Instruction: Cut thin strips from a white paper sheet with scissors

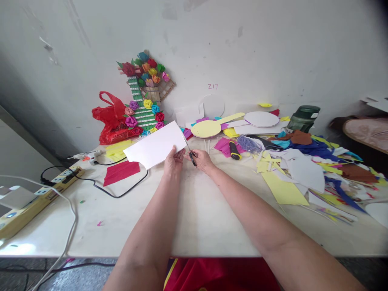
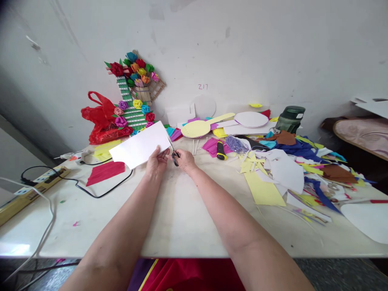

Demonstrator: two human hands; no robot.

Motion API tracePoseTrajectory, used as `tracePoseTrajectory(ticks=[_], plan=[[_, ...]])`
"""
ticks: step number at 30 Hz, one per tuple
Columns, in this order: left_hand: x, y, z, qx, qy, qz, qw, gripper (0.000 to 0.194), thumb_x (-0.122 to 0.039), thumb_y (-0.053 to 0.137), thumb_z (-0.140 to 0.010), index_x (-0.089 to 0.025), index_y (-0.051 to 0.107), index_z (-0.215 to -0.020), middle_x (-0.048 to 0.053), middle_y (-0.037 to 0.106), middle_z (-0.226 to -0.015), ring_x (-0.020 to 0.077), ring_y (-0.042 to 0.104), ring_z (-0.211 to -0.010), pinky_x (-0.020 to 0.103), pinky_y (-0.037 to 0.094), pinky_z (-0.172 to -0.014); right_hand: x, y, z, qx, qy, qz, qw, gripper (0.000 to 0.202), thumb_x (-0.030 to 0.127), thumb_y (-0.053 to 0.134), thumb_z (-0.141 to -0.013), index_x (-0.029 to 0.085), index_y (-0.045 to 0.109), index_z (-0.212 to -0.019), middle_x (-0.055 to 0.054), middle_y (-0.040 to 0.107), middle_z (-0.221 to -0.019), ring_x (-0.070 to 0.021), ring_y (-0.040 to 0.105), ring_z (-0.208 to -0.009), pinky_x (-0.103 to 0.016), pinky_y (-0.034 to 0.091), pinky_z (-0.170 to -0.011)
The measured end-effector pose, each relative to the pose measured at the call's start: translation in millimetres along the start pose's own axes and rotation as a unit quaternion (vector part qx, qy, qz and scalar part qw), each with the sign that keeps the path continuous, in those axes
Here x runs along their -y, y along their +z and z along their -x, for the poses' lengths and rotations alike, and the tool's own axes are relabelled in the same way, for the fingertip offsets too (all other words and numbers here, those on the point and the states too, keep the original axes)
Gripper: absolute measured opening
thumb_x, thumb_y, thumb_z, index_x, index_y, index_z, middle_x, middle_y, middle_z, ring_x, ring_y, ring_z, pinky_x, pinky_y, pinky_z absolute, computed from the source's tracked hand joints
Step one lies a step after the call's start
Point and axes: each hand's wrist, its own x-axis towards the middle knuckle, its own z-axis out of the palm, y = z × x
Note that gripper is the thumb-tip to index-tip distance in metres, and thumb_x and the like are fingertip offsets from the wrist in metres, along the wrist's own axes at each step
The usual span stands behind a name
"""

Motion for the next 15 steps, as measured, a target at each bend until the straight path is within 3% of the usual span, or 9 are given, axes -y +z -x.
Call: tracePoseTrajectory(ticks=[10,15], plan=[[-0.7,1.5,0.8,-0.006,-0.006,-0.003,1.0,0.007,-0.009,0.055,-0.074,-0.013,0.057,-0.079,0.006,0.065,-0.066,0.0164,0.064,-0.062,0.03,0.051,-0.071,3.2,0.9,1.9,-0.005,0.006,0.008,1.0,0.025,0.04,0.051,-0.072,0.018,0.064,-0.077,0.002,0.057,-0.058,-0.0077,0.049,-0.05,-0.017,0.036,-0.047],[-1.0,-0.2,-0.7,-0.007,-0.01,-0.009,1.0,0.008,-0.009,0.055,-0.073,-0.012,0.057,-0.081,0.006,0.065,-0.066,0.0167,0.064,-0.063,0.031,0.051,-0.072,4.7,1.3,3.5,0.014,0.03,-0.041,0.999,0.026,0.04,0.053,-0.07,0.018,0.063,-0.08,0.003,0.056,-0.058,-0.0072,0.048,-0.045,-0.016,0.038,-0.041]])
